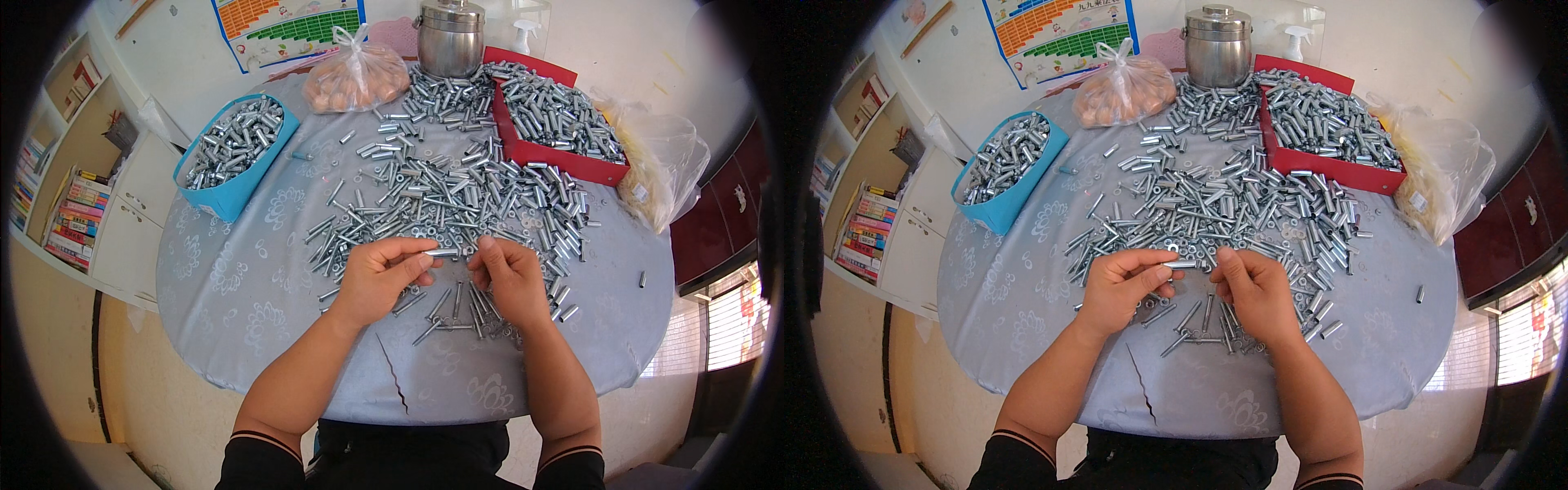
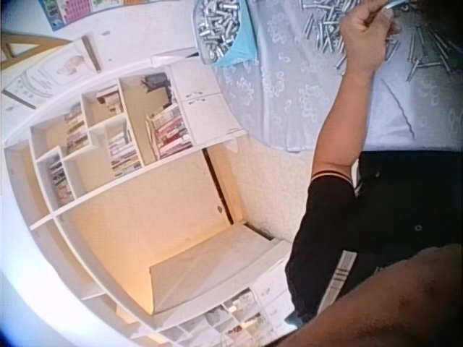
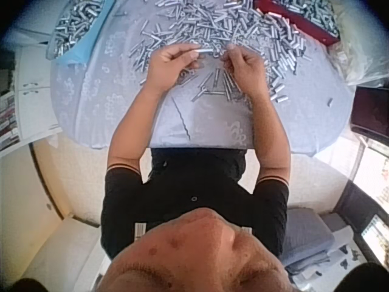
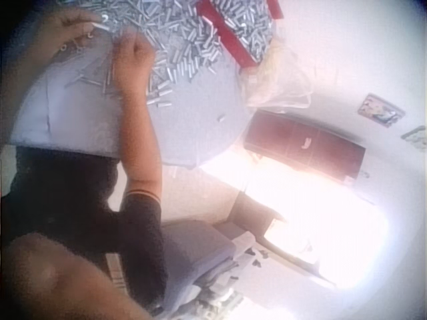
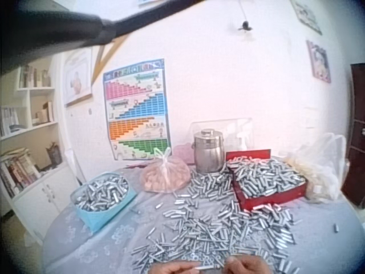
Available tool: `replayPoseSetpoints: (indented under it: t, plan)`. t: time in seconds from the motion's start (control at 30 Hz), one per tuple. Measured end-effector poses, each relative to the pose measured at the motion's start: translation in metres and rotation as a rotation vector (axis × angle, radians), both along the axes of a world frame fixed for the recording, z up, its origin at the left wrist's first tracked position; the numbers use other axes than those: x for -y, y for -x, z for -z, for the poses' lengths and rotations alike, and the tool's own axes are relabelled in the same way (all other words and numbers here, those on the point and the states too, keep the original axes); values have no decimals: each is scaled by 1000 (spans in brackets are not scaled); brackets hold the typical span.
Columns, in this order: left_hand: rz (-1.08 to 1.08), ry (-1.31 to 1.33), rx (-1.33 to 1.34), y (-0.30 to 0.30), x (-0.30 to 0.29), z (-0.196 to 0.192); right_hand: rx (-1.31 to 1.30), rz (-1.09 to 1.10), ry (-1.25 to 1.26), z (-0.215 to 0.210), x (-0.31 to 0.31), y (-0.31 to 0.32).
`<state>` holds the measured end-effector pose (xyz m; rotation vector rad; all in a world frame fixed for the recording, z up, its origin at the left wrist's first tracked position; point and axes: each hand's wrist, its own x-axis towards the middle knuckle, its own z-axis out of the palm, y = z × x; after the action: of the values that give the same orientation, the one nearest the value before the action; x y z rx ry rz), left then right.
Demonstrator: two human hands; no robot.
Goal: The person repeatedly picks up bolts and washers from a table, threads the washers onto the bolts by hand, and places the assembled fasteners into a blue bin. The task continues throughout the clip with the same repetitive motion.
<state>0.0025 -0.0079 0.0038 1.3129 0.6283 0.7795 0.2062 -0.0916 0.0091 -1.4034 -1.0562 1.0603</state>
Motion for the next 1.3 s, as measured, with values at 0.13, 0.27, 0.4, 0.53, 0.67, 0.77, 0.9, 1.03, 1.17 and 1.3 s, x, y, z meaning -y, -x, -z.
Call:
replayPoseSetpoints:
  t: [0.13, 0.27, 0.4, 0.53, 0.67, 0.77, 0.9, 1.03, 1.17, 1.3]
  plan:
    - [7, 1, 23, -1, 0, 1, -124, 53, -175, -4, -3, 13]
    - [9, -17, 6, 0, 0, 1, -17, -16, -79, 4, -1, 5]
    - [5, -15, -1, 0, 1, -1, -89, 15, -68, -2, -1, 8]
    - [12, -10, 12, -1, 0, 1, 16, -44, -187, 7, -2, 11]
    - [12, 3, 5, 1, 1, -1, -16, -26, 14, -3, 1, 4]
    - [8, 17, 9, 0, 1, -1, -93, 16, -121, -1, -2, 11]
    - [10, 12, 5, -1, 0, -1, -59, -15, -145, 2, -1, 13]
    - [18, -30, 1, -2, 1, 5, -18, -32, -28, 0, -2, 8]
    - [41, -11, 2, -2, 2, 3, -40, -15, -51, 2, -2, 8]
    - [15, 8, 3, -2, 2, 2, -109, -13, -134, -1, -2, 12]
